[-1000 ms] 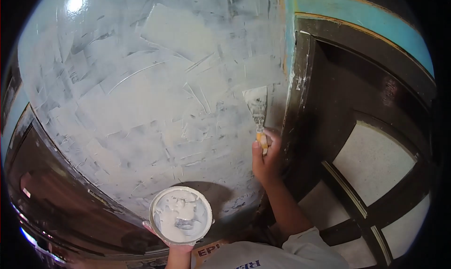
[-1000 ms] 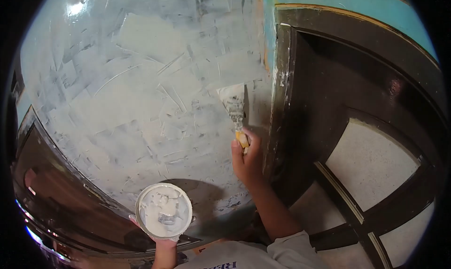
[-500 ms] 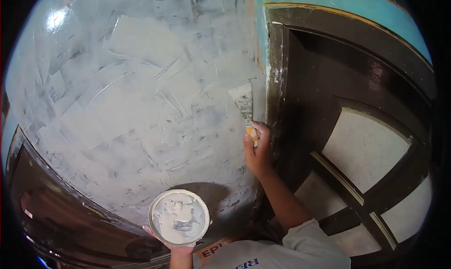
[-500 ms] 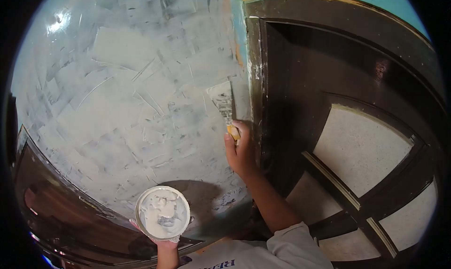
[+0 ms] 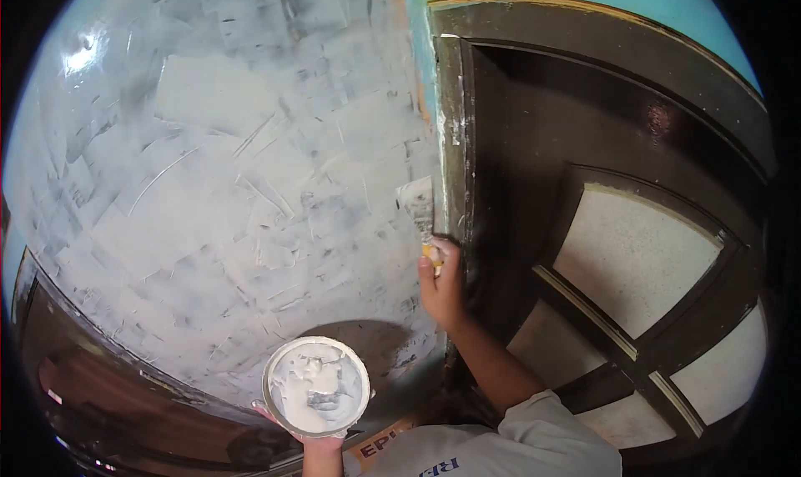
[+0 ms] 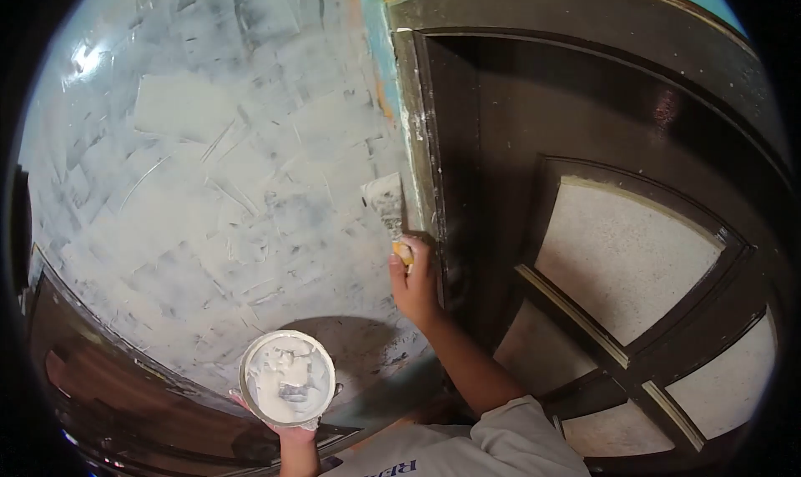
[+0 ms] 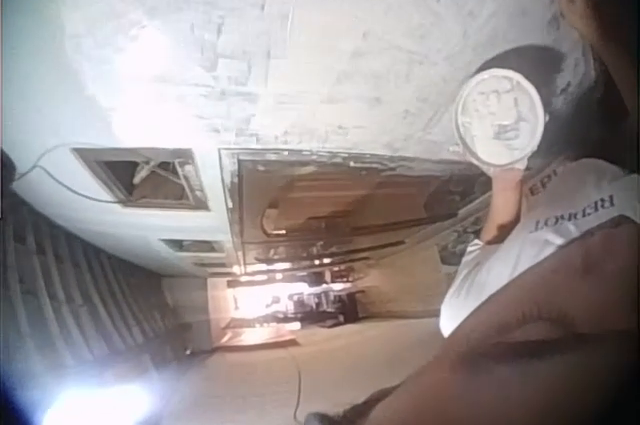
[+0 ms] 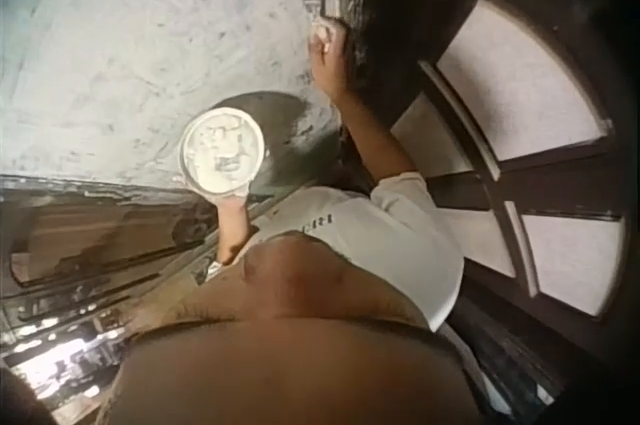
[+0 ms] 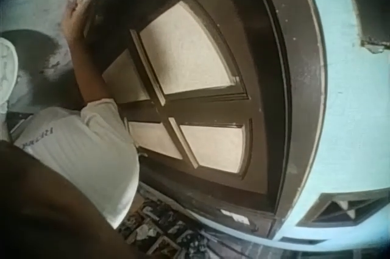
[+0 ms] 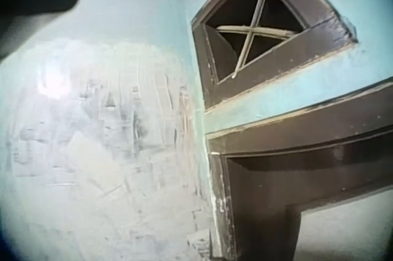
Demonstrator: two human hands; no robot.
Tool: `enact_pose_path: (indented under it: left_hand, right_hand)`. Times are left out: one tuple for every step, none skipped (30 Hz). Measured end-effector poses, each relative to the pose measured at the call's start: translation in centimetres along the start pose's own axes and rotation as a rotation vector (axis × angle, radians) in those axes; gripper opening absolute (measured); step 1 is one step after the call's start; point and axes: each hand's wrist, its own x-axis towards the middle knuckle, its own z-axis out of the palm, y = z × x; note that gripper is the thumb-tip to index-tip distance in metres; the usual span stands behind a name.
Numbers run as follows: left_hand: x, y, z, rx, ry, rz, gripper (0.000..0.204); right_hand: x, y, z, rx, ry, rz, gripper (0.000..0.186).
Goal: Applying wall putty to a wall surface using a spatula.
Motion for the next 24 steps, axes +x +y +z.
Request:
enact_pose_path:
  left_hand:
    - [0.0, -0.1, 0.2, 0.003, -0.018, 0.003, 0.105]
    - [0.2, -0.4, 0.2, 0.0, -0.039, -0.005, 0.105]
    - [0.3, -0.6, 0.2, -0.003, -0.059, -0.011, 0.104]
    - [0.4, -0.8, 0.4, -0.001, -0.077, -0.008, 0.104]
    - [0.5, -0.9, 0.5, 0.0, -0.095, -0.005, 0.104]
    - [0.5, -1.1, 0.7, 0.001, -0.113, -0.003, 0.103]
    - [0.3, -1.2, 0.7, 0.003, -0.125, 0.002, 0.103]
    - [0.1, -1.3, 0.7, 0.004, -0.137, 0.007, 0.103]
    - [-0.1, -1.4, 0.7, 0.005, -0.148, 0.012, 0.102]
    - [-0.1, -1.4, 0.7, 0.007, -0.164, 0.013, 0.102]
    - [-0.2, -1.4, 0.7, 0.008, -0.179, 0.015, 0.102]
    - [-0.3, -1.4, 0.7, 0.009, -0.195, 0.017, 0.101]
    - [-0.2, -1.4, 0.7, 0.01, -0.215, 0.017, 0.101]
    - [0.0, -1.4, 0.8, 0.009, -0.236, 0.02, 0.101]
    - [0.2, -1.5, 0.9, 0.008, -0.258, 0.023, 0.1]
    - [-0.1, -1.5, 1.1, -0.104, -0.008, 0.055, 0.101]
    - [-0.1, -1.5, 1.3, -0.105, -0.007, 0.056, 0.101]
    - [0.0, -1.6, 1.6, -0.175, 0.028, 0.037, 0.101]
    - [-0.2, -1.5, 1.9, -0.242, 0.068, 0.021, 0.102]
    - [-0.3, -1.4, 1.4, -0.241, 0.07, 0.02, 0.102]
    - [-0.3, -1.3, 0.4, -0.095, -0.007, 0.022, 0.101]
    - [-0.2, -1.1, 0.2, 0.051, -0.088, 0.024, 0.101]
    - [-0.1, -1.0, 0.1, 0.196, -0.169, 0.026, 0.101]
    - [-0.3, -1.4, 0.0, 0.087, -0.153, 0.038, 0.107]
  right_hand:
    - [-0.5, 0.4, 0.0, 0.002, 0.002, 0.002, 0.038]
    - [-1.5, 0.9, -0.2, -0.048, -0.021, 0.011, 0.038]
    - [-2.5, 1.4, -0.4, -0.098, -0.044, 0.021, 0.037]
    - [-2.8, 1.3, -0.5, -0.064, 0.039, -0.014, 0.038]
    - [-2.7, 1.4, -0.5, -0.062, 0.039, -0.013, 0.038]
    - [-2.6, 1.6, -0.5, -0.003, 0.059, 0.002, 0.038]
    - [-2.4, 1.1, -0.5, 0.058, 0.073, 0.021, 0.037]
    - [-1.7, 0.9, -0.5, 0.024, 0.087, -0.027, 0.036]
    - [-1.1, 0.6, -0.6, 0.027, 0.083, -0.023, 0.036]
    - [-0.5, 0.1, -0.7, -0.006, 0.022, -0.007, 0.037]
    - [-0.2, 0.0, -0.8, -0.039, -0.039, 0.009, 0.037]
    - [-0.5, 0.2, -0.8, -0.08, -0.009, -0.022, 0.036]
    - [-1.2, 0.7, -0.8, -0.081, -0.006, -0.023, 0.036]
    - [-2.1, 1.4, -1.0, -0.058, 0.004, -0.037, 0.037]
    - [-3.0, 2.0, -1.1, -0.035, 0.014, -0.053, 0.037]
    - [-3.3, 1.9, -1.2, 0.022, 0.007, 0.0, 0.037]
    - [-3.1, 2.1, -1.2, 0.023, 0.006, -0.001, 0.037]
    - [-2.7, 2.4, -1.1, 0.007, 0.017, -0.034, 0.037]
    - [-2.0, 2.0, -0.9, -0.005, 0.026, -0.064, 0.037]
    - [-0.5, 0.5, -1.2, -0.032, 0.028, -0.1, 0.038]
    - [-0.3, 0.7, -1.2, -0.033, 0.027, -0.097, 0.038]
    - [-0.1, 0.8, -1.2, -0.021, -0.023, -0.046, 0.039]
    - [-0.1, 0.9, -1.2, -0.01, -0.073, 0.005, 0.039]
    - [-0.6, 0.6, -1.3, -0.003, -0.048, 0.02, 0.037]
